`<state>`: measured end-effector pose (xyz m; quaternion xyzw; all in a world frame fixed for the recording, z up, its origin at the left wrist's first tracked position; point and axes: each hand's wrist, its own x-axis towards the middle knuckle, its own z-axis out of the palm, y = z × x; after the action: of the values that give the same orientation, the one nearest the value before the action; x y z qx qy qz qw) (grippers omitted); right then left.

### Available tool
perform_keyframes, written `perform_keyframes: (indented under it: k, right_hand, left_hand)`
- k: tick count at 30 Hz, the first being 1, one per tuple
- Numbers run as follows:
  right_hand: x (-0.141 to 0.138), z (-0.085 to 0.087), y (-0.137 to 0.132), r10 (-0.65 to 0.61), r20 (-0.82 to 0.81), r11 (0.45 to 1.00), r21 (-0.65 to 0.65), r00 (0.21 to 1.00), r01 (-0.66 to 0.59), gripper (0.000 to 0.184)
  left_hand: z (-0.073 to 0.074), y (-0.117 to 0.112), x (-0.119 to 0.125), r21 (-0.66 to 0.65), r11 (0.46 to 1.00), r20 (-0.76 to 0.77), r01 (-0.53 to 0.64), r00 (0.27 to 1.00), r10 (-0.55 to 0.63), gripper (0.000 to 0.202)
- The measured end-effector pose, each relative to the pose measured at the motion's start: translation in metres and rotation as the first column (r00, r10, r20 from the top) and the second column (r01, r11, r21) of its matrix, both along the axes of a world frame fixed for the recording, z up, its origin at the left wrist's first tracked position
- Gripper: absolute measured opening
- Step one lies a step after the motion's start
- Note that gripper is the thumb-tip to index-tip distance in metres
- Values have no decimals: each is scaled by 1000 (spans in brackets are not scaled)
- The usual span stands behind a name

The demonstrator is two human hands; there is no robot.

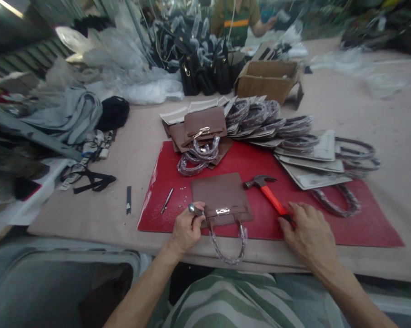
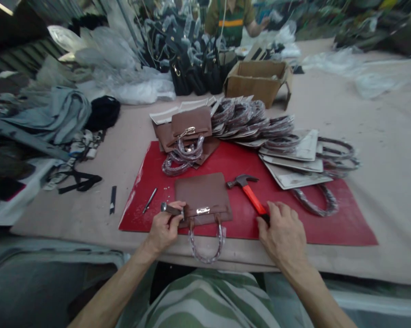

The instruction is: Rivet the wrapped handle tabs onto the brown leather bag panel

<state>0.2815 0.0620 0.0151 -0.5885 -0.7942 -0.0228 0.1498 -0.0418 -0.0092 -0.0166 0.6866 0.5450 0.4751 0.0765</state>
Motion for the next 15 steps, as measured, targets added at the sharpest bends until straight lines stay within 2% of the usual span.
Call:
perform_keyframes:
  k: [2,4,5,6,8,10,12,13,14,15]
  right_hand:
    - [11,4,-4,-79,21,983,-162,997,81,24]
    - [11,9,-7,-208,-186,917,-379,960,125,7]
    - [8,12,-8,-296,-312,862,-495,903,112,4]
    - [5,15,-8,-385,-409,796,-601,827,74,9]
    - [-1,22,-7,-522,-484,651,-758,702,-38,13]
    - [-5,28,-7,-574,-479,532,-835,664,-143,12]
    - [-9,33,-9,-612,-485,444,-864,624,-237,15]
    - [-12,35,-12,-626,-490,419,-867,606,-269,17]
    - [-16,39,-15,-635,-501,416,-863,588,-285,21]
    - [-20,44,-18,-635,-519,439,-852,572,-286,27]
  left_hand:
    - [-3,-1,0,-7,1000,-12,-3,1000,3,17]
    - [-6,-1,-1,-1,1000,-27,-5,1000,5,17]
    - [-7,-1,-2,3,1000,-35,-5,999,5,18]
    - [-9,0,-2,9,1000,-42,-5,999,5,18]
    - [-11,1,-3,15,1000,-55,-7,998,7,19]
    - [-12,1,-3,13,1000,-60,-15,998,16,20]
    - [-12,1,-1,3,1000,-51,-24,998,24,22]
    - [-11,1,-1,-4,1000,-40,-24,999,23,22]
    - [-10,1,0,-12,1000,-25,-22,999,21,21]
    - [-8,0,1,-22,1000,-8,-17,1000,17,21]
